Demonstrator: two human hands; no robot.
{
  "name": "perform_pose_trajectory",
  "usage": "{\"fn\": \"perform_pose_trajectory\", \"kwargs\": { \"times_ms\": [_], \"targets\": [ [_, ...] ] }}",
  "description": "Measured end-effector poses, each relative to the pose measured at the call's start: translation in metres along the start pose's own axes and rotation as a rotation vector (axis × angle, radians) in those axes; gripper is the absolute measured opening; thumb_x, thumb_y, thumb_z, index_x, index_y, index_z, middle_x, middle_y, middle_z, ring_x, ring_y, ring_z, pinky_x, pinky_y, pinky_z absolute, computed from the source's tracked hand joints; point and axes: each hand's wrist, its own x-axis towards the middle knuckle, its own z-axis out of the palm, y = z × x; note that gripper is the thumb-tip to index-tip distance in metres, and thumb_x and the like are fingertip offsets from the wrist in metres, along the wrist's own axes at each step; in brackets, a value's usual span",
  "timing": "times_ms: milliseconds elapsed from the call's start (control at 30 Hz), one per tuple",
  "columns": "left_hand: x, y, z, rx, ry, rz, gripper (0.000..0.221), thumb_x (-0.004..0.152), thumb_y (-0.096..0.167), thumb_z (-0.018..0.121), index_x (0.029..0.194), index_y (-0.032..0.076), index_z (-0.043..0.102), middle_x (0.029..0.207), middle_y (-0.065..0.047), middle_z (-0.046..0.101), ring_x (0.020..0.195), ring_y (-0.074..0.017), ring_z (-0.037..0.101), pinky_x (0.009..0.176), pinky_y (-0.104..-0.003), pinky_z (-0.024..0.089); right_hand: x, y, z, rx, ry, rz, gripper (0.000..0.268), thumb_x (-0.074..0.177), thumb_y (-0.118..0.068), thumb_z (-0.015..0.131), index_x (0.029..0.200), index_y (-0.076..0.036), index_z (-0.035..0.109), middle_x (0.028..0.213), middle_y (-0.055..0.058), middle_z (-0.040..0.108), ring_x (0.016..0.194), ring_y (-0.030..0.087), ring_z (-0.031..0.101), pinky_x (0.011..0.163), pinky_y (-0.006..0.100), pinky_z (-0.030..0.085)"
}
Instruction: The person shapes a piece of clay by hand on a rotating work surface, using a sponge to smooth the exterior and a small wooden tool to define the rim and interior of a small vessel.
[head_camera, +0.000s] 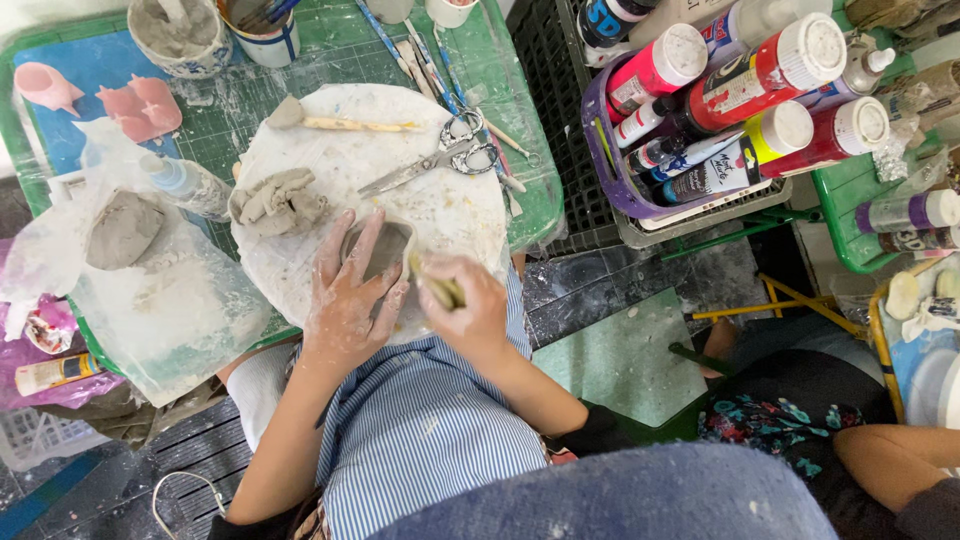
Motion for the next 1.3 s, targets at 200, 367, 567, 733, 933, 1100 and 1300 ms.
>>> {"fn": "perform_pose_trajectory", "kwargs": {
  "times_ms": [200,367,567,733,933,1100,1300],
  "targets": [
    [0.0,-0.001,-0.002,0.0,-0.018,-0.019,0.024,0.091,0.022,0.07,0.103,0.003,0.079,0.163,-0.014,0.041,0.152,-0.0412,0.031,0.121,-0.056,0.031,0.001,-0.005,-0.018,-0.016,0.103,0.063,0.021,0.086,-0.007,0.075,0.103,-0.006,0.062,0.104,0.012,0.074,0.088,0.029,0.075,0.078,0.037,0.06],
    [0.001,0.001,-0.002,0.002,-0.007,-0.003,0.025,0.092,0.022,0.069,0.104,0.003,0.078,0.163,-0.014,0.041,0.153,-0.0411,0.03,0.122,-0.056,0.032,0.006,-0.01,-0.009,0.04,-0.086,0.16,0.021,0.085,-0.01,0.071,0.104,-0.005,0.063,0.101,0.012,0.074,0.083,0.026,0.075,0.074,0.037,0.06],
    [0.001,-0.002,-0.002,0.013,-0.022,-0.007,0.025,0.091,0.024,0.07,0.103,0.005,0.079,0.163,-0.014,0.041,0.152,-0.0403,0.031,0.12,-0.056,0.032,0.0,-0.014,-0.02,0.059,-0.264,0.352,0.013,0.086,-0.013,0.07,0.097,-0.007,0.066,0.082,0.01,0.074,0.069,0.023,0.073,0.063,0.036,0.059],
    [-0.001,0.003,0.0,0.027,-0.017,-0.015,0.025,0.092,0.024,0.069,0.106,0.005,0.079,0.164,-0.014,0.04,0.152,-0.0396,0.031,0.122,-0.056,0.031,0.015,-0.007,-0.017,0.042,-0.045,0.212,0.016,0.086,-0.012,0.071,0.098,-0.007,0.063,0.088,0.01,0.072,0.074,0.023,0.073,0.065,0.036,0.058],
    [-0.001,0.002,0.004,0.044,-0.002,-0.011,0.026,0.091,0.022,0.07,0.108,0.004,0.078,0.163,-0.015,0.039,0.152,-0.0408,0.031,0.12,-0.056,0.031,-0.012,-0.018,-0.006,-0.01,-0.218,0.132,0.015,0.086,-0.013,0.072,0.092,-0.009,0.059,0.079,0.009,0.065,0.07,0.025,0.068,0.063,0.038,0.054],
    [-0.005,0.0,0.008,-0.023,0.054,0.009,0.031,0.094,0.021,0.068,0.116,0.001,0.073,0.165,-0.021,0.036,0.153,-0.043,0.033,0.122,-0.055,0.033,-0.005,-0.001,-0.021,0.11,-0.275,0.246,0.015,0.081,-0.013,0.076,0.092,-0.009,0.066,0.076,0.008,0.07,0.063,0.02,0.07,0.058,0.033,0.055],
    [-0.012,-0.011,0.004,0.103,0.115,0.059,0.043,0.09,0.04,0.058,0.118,0.01,0.068,0.16,-0.017,0.043,0.149,-0.0402,0.041,0.118,-0.055,0.035,0.022,0.02,-0.03,0.055,-0.026,0.187,0.021,0.087,-0.011,0.076,0.103,-0.004,0.065,0.1,0.012,0.077,0.089,0.021,0.076,0.079,0.032,0.059]
  ]
}}
